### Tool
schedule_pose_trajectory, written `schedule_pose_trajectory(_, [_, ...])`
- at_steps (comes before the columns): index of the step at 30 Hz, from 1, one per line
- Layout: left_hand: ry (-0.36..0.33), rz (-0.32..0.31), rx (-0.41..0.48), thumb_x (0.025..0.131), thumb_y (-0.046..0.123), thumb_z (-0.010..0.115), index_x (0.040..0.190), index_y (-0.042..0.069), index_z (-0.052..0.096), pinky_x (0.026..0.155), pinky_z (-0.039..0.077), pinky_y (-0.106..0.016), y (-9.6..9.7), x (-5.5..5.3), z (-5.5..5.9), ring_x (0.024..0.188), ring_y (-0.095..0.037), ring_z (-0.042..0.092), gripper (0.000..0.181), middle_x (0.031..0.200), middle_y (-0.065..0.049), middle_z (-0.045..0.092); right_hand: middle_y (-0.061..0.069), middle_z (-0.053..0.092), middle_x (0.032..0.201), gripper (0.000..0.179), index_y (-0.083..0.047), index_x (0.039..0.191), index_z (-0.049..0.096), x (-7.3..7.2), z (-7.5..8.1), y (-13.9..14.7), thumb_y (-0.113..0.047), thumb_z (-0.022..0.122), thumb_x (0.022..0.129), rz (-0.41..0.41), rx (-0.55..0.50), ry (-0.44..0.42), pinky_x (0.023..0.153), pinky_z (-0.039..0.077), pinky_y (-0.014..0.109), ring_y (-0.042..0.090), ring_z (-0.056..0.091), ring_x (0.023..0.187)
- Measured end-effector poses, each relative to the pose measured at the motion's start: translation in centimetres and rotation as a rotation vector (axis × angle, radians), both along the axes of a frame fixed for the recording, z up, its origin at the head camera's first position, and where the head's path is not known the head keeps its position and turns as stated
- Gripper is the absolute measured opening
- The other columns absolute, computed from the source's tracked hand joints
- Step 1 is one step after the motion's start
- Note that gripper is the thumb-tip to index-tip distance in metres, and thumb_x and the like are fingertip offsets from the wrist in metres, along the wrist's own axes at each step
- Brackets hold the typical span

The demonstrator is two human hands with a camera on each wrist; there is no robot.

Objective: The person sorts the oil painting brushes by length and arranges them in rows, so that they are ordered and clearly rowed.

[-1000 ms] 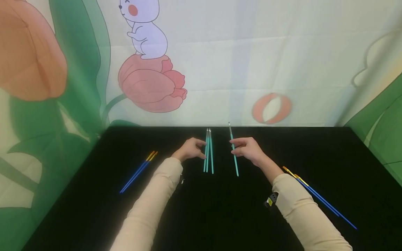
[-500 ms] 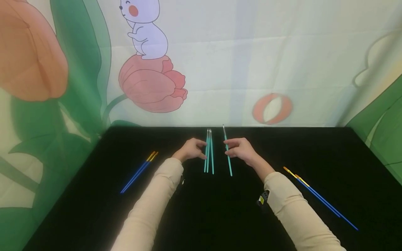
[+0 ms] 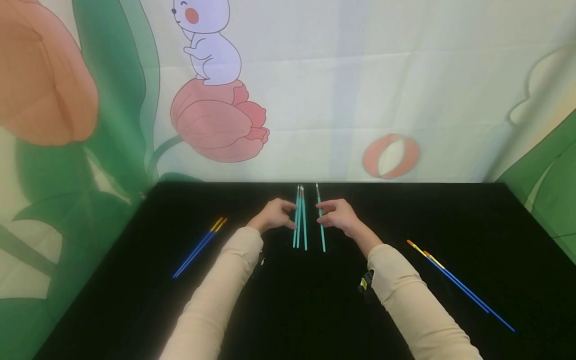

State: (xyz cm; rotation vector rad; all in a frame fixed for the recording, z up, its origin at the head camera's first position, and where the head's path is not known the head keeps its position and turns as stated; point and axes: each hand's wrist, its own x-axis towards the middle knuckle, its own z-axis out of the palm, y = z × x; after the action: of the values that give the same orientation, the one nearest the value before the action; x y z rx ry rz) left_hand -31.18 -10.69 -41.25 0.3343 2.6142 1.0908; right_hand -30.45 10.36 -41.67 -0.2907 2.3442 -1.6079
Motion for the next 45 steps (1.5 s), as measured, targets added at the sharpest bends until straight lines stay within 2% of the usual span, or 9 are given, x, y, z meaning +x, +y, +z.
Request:
schedule_pose_trajectory(10, [-0.006,-0.004,0.006,0.076,0.01,0.072,0.126,0.007,0.053,0.088,0.046,-0.04,-0.1,0.1,0.1,0.105,-0.028,0.054,0.054,0.126,-0.016,0.05,0.022,0.05,0.111,0.042,0.004,0.123,0.052,-0.2,-0.2,-1.0,0.004,0.06,0.082,-0.01,0.047,-0.01,0.078,0.053,0.033,0.028,0.06,0.091])
schedule_pose_trajectory(19, [0.001,-0.007,0.0,0.075,0.01,0.073,0.125,0.007,0.054,0.088,0.047,-0.039,-0.1,0.0,0.0,0.103,-0.027,0.054,0.054,0.125,-0.017,0.051,0.025,0.053,0.11,0.039,0.007,0.121,0.053,-0.2,-0.1,-1.6,0.005,0.059,0.082,-0.039,0.043,-0.015,0.075,0.053,0.032,0.03,0.06,0.092])
schedule_pose_trajectory(24, [0.005,0.002,0.007,0.076,0.011,0.072,0.125,0.007,0.055,0.088,0.047,-0.039,-0.3,0.0,0.0,0.104,-0.027,0.054,0.052,0.125,-0.016,0.051,0.026,0.053,0.114,0.039,0.006,0.122,0.052,-0.1,0.0,-1.2,0.004,0.059,0.083,-0.026,0.032,-0.021,0.076,0.053,0.032,0.032,0.059,0.095])
schedule_pose_trajectory(30, [-0.009,-0.001,0.088,0.078,0.007,0.069,0.126,0.004,0.053,0.076,0.052,-0.031,-0.8,0.4,0.1,0.085,-0.021,0.062,0.051,0.123,-0.019,0.051,0.026,0.053,0.114,0.039,0.006,0.122,0.052,0.6,0.4,-0.1,0.002,0.059,0.084,0.011,0.042,0.005,0.076,0.053,0.033,0.031,0.059,0.096])
schedule_pose_trajectory(33, [-0.017,-0.01,0.115,0.078,0.006,0.068,0.126,0.003,0.052,0.071,0.053,-0.028,-1.0,0.6,0.3,0.079,-0.019,0.062,0.05,0.122,-0.02,0.05,0.026,0.052,0.115,0.04,0.007,0.123,0.051,1.1,0.9,0.7,0.002,0.059,0.084,0.043,0.054,0.028,0.076,0.053,0.033,0.031,0.058,0.097])
schedule_pose_trajectory(39, [0.007,-0.048,0.147,0.079,0.006,0.068,0.123,0.001,0.053,0.069,0.053,-0.029,-1.3,1.1,1.0,0.081,-0.019,0.061,0.046,0.117,-0.019,0.051,0.028,0.052,0.115,0.041,0.009,0.122,0.051,2.1,1.6,2.4,0.0,0.061,0.083,0.092,0.069,0.071,0.077,0.053,0.035,0.032,0.058,0.097])
schedule_pose_trajectory(45, [0.032,-0.11,0.152,0.081,0.007,0.067,0.125,0.002,0.052,0.068,0.053,-0.028,-1.4,2.2,1.7,0.078,-0.018,0.061,0.047,0.115,-0.016,0.052,0.028,0.052,0.115,0.042,0.008,0.123,0.051,3.0,1.9,3.7,-0.003,0.062,0.083,0.121,0.079,0.07,0.078,0.052,0.035,0.03,0.058,0.097])
